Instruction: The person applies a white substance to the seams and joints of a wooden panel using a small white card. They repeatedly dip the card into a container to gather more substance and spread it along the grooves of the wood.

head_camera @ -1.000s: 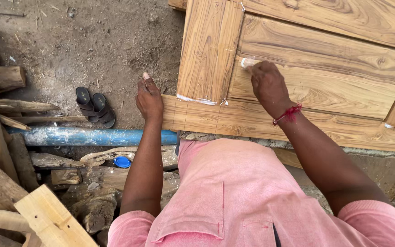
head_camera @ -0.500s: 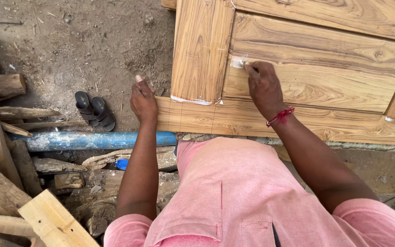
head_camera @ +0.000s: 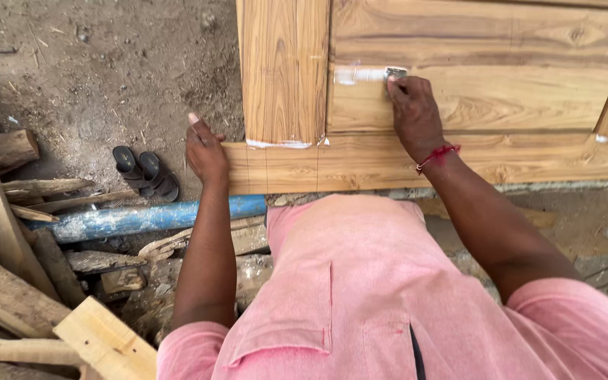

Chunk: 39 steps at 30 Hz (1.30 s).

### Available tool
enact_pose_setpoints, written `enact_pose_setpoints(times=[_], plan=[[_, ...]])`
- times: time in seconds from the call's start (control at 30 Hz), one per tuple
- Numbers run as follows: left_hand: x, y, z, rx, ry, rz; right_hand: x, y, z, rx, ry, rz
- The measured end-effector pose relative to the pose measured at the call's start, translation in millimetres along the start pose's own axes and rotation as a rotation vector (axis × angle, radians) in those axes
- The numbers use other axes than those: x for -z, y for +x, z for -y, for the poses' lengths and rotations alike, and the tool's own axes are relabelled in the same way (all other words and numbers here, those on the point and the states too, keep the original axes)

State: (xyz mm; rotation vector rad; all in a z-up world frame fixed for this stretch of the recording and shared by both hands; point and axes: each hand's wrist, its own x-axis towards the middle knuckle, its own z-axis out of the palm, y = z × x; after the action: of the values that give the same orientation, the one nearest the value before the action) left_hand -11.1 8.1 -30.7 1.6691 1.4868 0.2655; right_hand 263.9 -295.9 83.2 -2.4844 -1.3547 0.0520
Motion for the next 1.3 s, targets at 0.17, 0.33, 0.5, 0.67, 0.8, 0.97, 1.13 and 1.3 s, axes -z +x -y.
enact_pose_setpoints(times=[0.17, 0.33, 0.5, 0.67, 0.8, 0.97, 1.13, 1.3], plan=[[-8, 10, 0, -0.028, -0.05, -0.003, -14, -4, -30, -0.225, 0.08, -0.075], [-2, 3, 4, -0.01, -0.067, 0.022, -16, 25, -30, -0.339, -0.062, 0.014], [1, 0, 4, 0.016, -0.023, 0.023, -59, 71, 55, -0.189, 0.043, 0.16], [2, -1, -3, 0.018, -0.083, 0.021, -32, 71, 52, -0.244, 0.135, 0.155], [-3, -1, -1, 0.028, -0.084, -0.011, -27, 61, 49, -0.105, 0.048, 0.245], [3, -7, -2, 0.064, -0.062, -0.052, -1, 40, 37, -0.363, 0.273, 0.143], [1, -17, -9, -0.066, -0.119, -0.293, 26, 17, -42, -0.337, 0.126, -0.112], [3, -14, -7, -0.047, -0.017, -0.322, -4, 2, -58, -0.066, -0.17, -0.161]])
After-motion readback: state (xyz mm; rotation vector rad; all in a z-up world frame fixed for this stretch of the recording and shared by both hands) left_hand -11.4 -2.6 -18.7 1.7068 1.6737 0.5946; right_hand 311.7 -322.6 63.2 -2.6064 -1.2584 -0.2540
